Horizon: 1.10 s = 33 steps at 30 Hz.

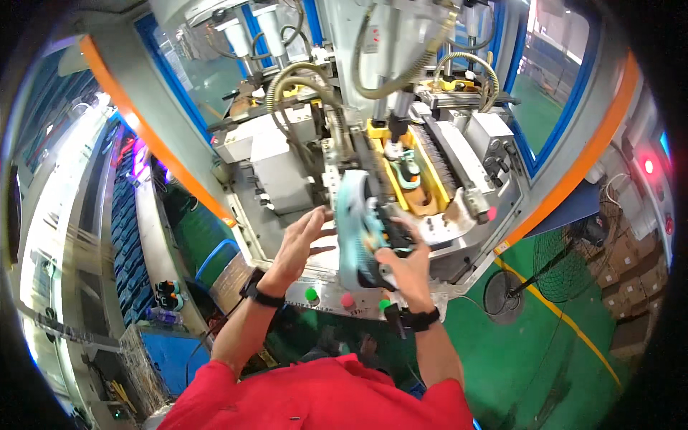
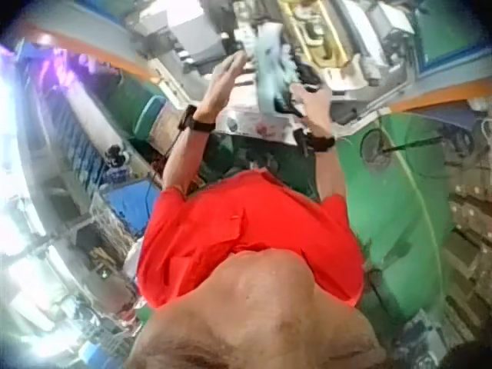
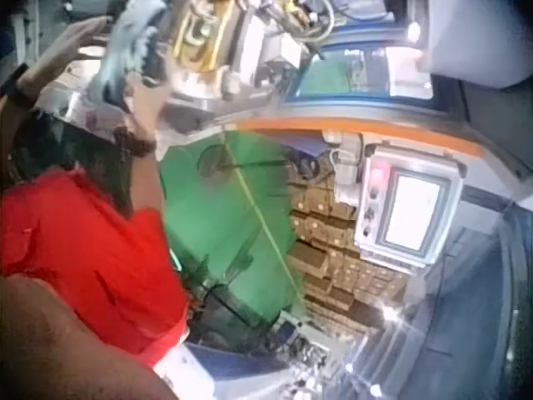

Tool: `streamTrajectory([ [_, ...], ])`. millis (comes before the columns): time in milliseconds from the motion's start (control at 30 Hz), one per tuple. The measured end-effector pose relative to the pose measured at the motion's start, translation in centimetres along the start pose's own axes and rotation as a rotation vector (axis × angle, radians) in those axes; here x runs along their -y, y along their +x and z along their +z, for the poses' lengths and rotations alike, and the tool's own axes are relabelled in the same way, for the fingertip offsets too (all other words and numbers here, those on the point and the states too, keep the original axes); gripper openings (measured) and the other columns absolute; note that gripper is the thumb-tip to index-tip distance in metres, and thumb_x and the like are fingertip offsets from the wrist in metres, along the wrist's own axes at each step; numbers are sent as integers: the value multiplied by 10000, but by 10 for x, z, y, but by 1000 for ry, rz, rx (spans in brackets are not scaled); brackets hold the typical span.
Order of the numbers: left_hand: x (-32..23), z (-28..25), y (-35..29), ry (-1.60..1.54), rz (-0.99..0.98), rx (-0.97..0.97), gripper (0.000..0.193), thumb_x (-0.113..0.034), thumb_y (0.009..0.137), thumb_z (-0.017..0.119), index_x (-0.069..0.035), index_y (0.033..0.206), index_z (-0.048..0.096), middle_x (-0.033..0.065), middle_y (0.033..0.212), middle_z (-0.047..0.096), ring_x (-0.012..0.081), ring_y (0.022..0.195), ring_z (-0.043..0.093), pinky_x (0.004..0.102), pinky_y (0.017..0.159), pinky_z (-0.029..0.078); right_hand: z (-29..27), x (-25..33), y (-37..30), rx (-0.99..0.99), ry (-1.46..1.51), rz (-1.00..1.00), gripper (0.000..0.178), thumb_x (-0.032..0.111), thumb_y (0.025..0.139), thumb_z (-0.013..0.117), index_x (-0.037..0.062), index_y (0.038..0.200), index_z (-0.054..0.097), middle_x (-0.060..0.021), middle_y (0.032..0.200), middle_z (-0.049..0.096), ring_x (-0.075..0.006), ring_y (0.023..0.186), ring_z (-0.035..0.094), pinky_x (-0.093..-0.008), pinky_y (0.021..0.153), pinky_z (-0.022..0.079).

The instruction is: Operating a shoe pressing machine and moving shoes between conveyor belts.

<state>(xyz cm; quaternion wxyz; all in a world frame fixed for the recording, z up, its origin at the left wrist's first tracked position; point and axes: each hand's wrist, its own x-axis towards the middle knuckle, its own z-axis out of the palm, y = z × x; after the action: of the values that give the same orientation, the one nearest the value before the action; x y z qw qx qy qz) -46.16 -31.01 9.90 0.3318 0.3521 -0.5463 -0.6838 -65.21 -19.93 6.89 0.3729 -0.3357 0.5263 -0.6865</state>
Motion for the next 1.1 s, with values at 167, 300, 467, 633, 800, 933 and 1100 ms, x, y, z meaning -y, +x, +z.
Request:
streamTrajectory([
  [167,63,28,165,398,-93,-25,765,-507,865,652,108,1284,470,197,1123,635,256,1027,602,357,846,494,-67,6,1,-354,-65,-125,603,140,676,767,-12,1224,566,-65,1110,611,-152,1004,587,-286,922,461],
  [300,119,40,263,552,-36,-226,981,-447,760,753,154,1397,311,349,1291,521,413,1226,524,401,1030,423,-87,27,-12,-548,-204,-179,562,47,707,675,-10,1251,543,-70,1150,588,-161,1030,571,-296,955,443],
  [467,136,43,323,850,-96,-401,926,-282,765,735,61,1446,209,304,1260,527,436,1184,530,481,1006,439,-98,36,-12,-698,-265,-196,577,3,687,648,-17,1253,538,-77,1124,586,-177,993,575,-310,919,457],
  [633,117,2,324,590,-207,-356,613,-186,722,763,83,1200,488,279,1162,599,410,1113,576,460,934,458,-99,61,43,-677,-550,-151,551,27,694,670,-26,1231,554,-66,1096,595,-159,973,573,-296,891,464],
  [800,62,-43,201,-438,-315,-13,267,-4,820,702,23,1082,656,90,1015,692,193,874,680,314,776,550,-64,70,195,-336,-706,22,480,119,676,726,-76,1093,589,-106,916,657,-156,825,610,-286,722,501],
  [933,-4,-84,70,-391,-415,1,347,-85,824,738,-6,1135,605,32,909,651,117,801,639,271,631,521,11,29,292,-93,-1052,110,566,266,612,776,-92,1016,604,-234,974,668,-295,866,663,-369,750,525],
  [1100,-32,-167,-59,-115,-359,-256,482,-91,747,761,4,1182,575,26,962,634,98,785,595,229,666,486,108,-77,343,-71,-1291,212,533,279,675,742,-56,1062,592,-261,1031,679,-387,981,672,-427,859,535],
])
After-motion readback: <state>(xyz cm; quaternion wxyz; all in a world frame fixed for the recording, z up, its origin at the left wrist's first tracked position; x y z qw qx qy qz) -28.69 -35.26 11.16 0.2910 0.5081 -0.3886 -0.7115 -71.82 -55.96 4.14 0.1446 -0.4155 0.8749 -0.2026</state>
